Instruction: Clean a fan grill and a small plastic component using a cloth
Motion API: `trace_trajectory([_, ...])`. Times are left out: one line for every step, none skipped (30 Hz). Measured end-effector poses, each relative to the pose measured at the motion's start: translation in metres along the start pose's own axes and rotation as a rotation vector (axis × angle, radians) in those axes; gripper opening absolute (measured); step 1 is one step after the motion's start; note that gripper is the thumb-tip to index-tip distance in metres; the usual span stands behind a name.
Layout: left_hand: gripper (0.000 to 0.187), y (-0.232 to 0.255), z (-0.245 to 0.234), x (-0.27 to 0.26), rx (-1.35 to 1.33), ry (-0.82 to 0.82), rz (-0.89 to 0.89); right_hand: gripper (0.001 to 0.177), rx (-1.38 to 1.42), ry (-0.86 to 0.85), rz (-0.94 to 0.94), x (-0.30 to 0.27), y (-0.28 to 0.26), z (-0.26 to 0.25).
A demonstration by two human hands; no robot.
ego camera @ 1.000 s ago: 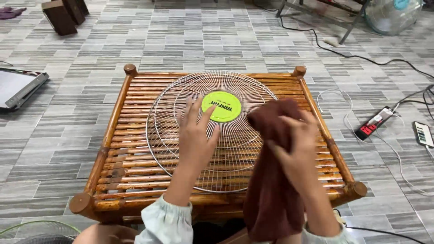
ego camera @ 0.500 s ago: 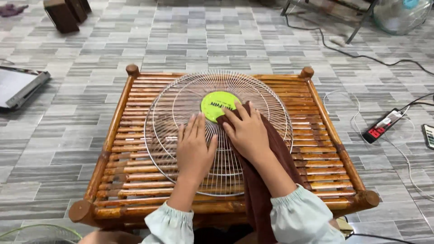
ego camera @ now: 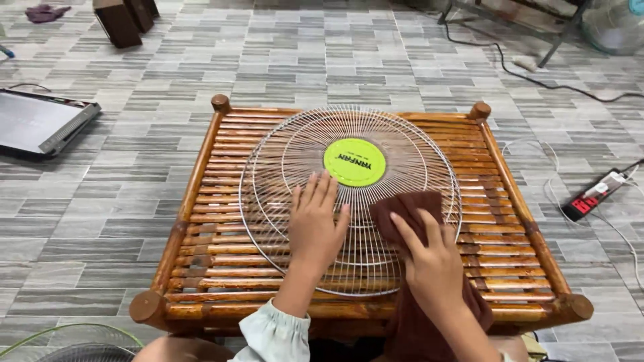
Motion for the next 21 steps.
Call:
trace_trajectory([0.056,0.0,0.0,-0.002,-0.048,-0.021,0.003,0.061,-0.072,0.031,-0.062,0.011,0.002,0.013])
trace_trajectory([0.056,0.001,0.001,-0.004,-0.095,-0.041,0.007,0.056,-0.145,0.063,-0.124,0.022,0.005,0.026])
trace_trajectory([0.056,0.0,0.0,-0.004,-0.093,-0.039,0.007,0.056,-0.143,0.066,-0.125,0.041,-0.001,0.033])
trace_trajectory([0.056,0.0,0.001,-0.004,-0.083,-0.045,0.009,0.051,-0.125,0.044,-0.159,0.06,-0.008,0.04])
trace_trajectory([0.056,0.0,0.002,-0.006,-0.078,-0.053,0.011,0.045,-0.11,0.021,-0.193,0.077,-0.014,0.047])
trace_trajectory([0.056,0.001,-0.002,-0.005,-0.078,-0.051,0.012,0.045,-0.111,0.022,-0.194,0.089,-0.022,0.051])
trace_trajectory([0.056,0.002,-0.004,-0.004,-0.101,-0.075,-0.005,0.045,-0.098,-0.004,-0.202,0.102,-0.03,0.055])
trace_trajectory([0.057,0.003,-0.006,-0.002,-0.123,-0.098,-0.021,0.044,-0.085,-0.031,-0.21,0.115,-0.038,0.059])
trace_trajectory([0.057,0.004,-0.008,-0.001,-0.127,-0.098,-0.025,0.044,-0.088,-0.034,-0.213,0.115,-0.038,0.06])
trace_trajectory([0.056,0.004,-0.01,0.0,-0.135,-0.093,-0.034,0.043,-0.108,0.006,-0.221,0.114,-0.039,0.061])
trace_trajectory([0.055,0.002,-0.012,-0.001,-0.141,-0.094,-0.044,0.046,-0.125,0.042,-0.226,0.112,-0.041,0.062])
trace_trajectory([0.055,0.003,-0.013,-0.002,-0.143,-0.098,-0.047,0.046,-0.125,0.036,-0.226,0.099,-0.038,0.057])
trace_trajectory([0.055,0.003,-0.013,-0.001,-0.163,-0.084,-0.066,0.042,-0.152,0.089,-0.249,0.087,-0.034,0.05])
trace_trajectory([0.054,0.003,-0.013,0.001,-0.182,-0.069,-0.085,0.04,-0.178,0.143,-0.273,0.076,-0.031,0.043])
trace_trajectory([0.054,0.005,-0.016,0.002,-0.183,-0.07,-0.085,0.04,-0.179,0.142,-0.272,0.058,-0.025,0.028])
trace_trajectory([0.055,0.005,-0.02,0.003,-0.156,-0.039,-0.1,0.041,-0.15,0.12,-0.272,0.039,-0.019,0.014])
trace_trajectory([0.056,0.005,-0.025,0.004,-0.127,-0.006,-0.116,0.043,-0.119,0.1,-0.272,0.022,-0.015,0.0])
trace_trajectory([0.056,0.003,-0.019,0.003,-0.125,-0.006,-0.115,0.043,-0.118,0.101,-0.272,0.001,-0.003,-0.005])
trace_trajectory([0.05,0.002,-0.013,0.003,-0.102,-0.017,-0.076,0.045,-0.082,0.023,-0.22,-0.019,0.011,-0.007])
trace_trajectory([0.046,0.002,-0.007,0.002,-0.079,-0.028,-0.037,0.047,-0.047,-0.056,-0.169,-0.039,0.025,-0.009])
trace_trajectory([0.046,-0.003,-0.002,0.002,-0.08,-0.029,-0.039,0.047,-0.047,-0.058,-0.17,-0.05,0.032,-0.007])
Point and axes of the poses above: each hand's wrist, its own x-axis towards the middle knuckle, its own z-axis out of the palm, y = z × x, the point moved 4 cm from there along x, towards the middle knuckle, and after that the axes turned 12 degrees about z, right-handed, at the moved point
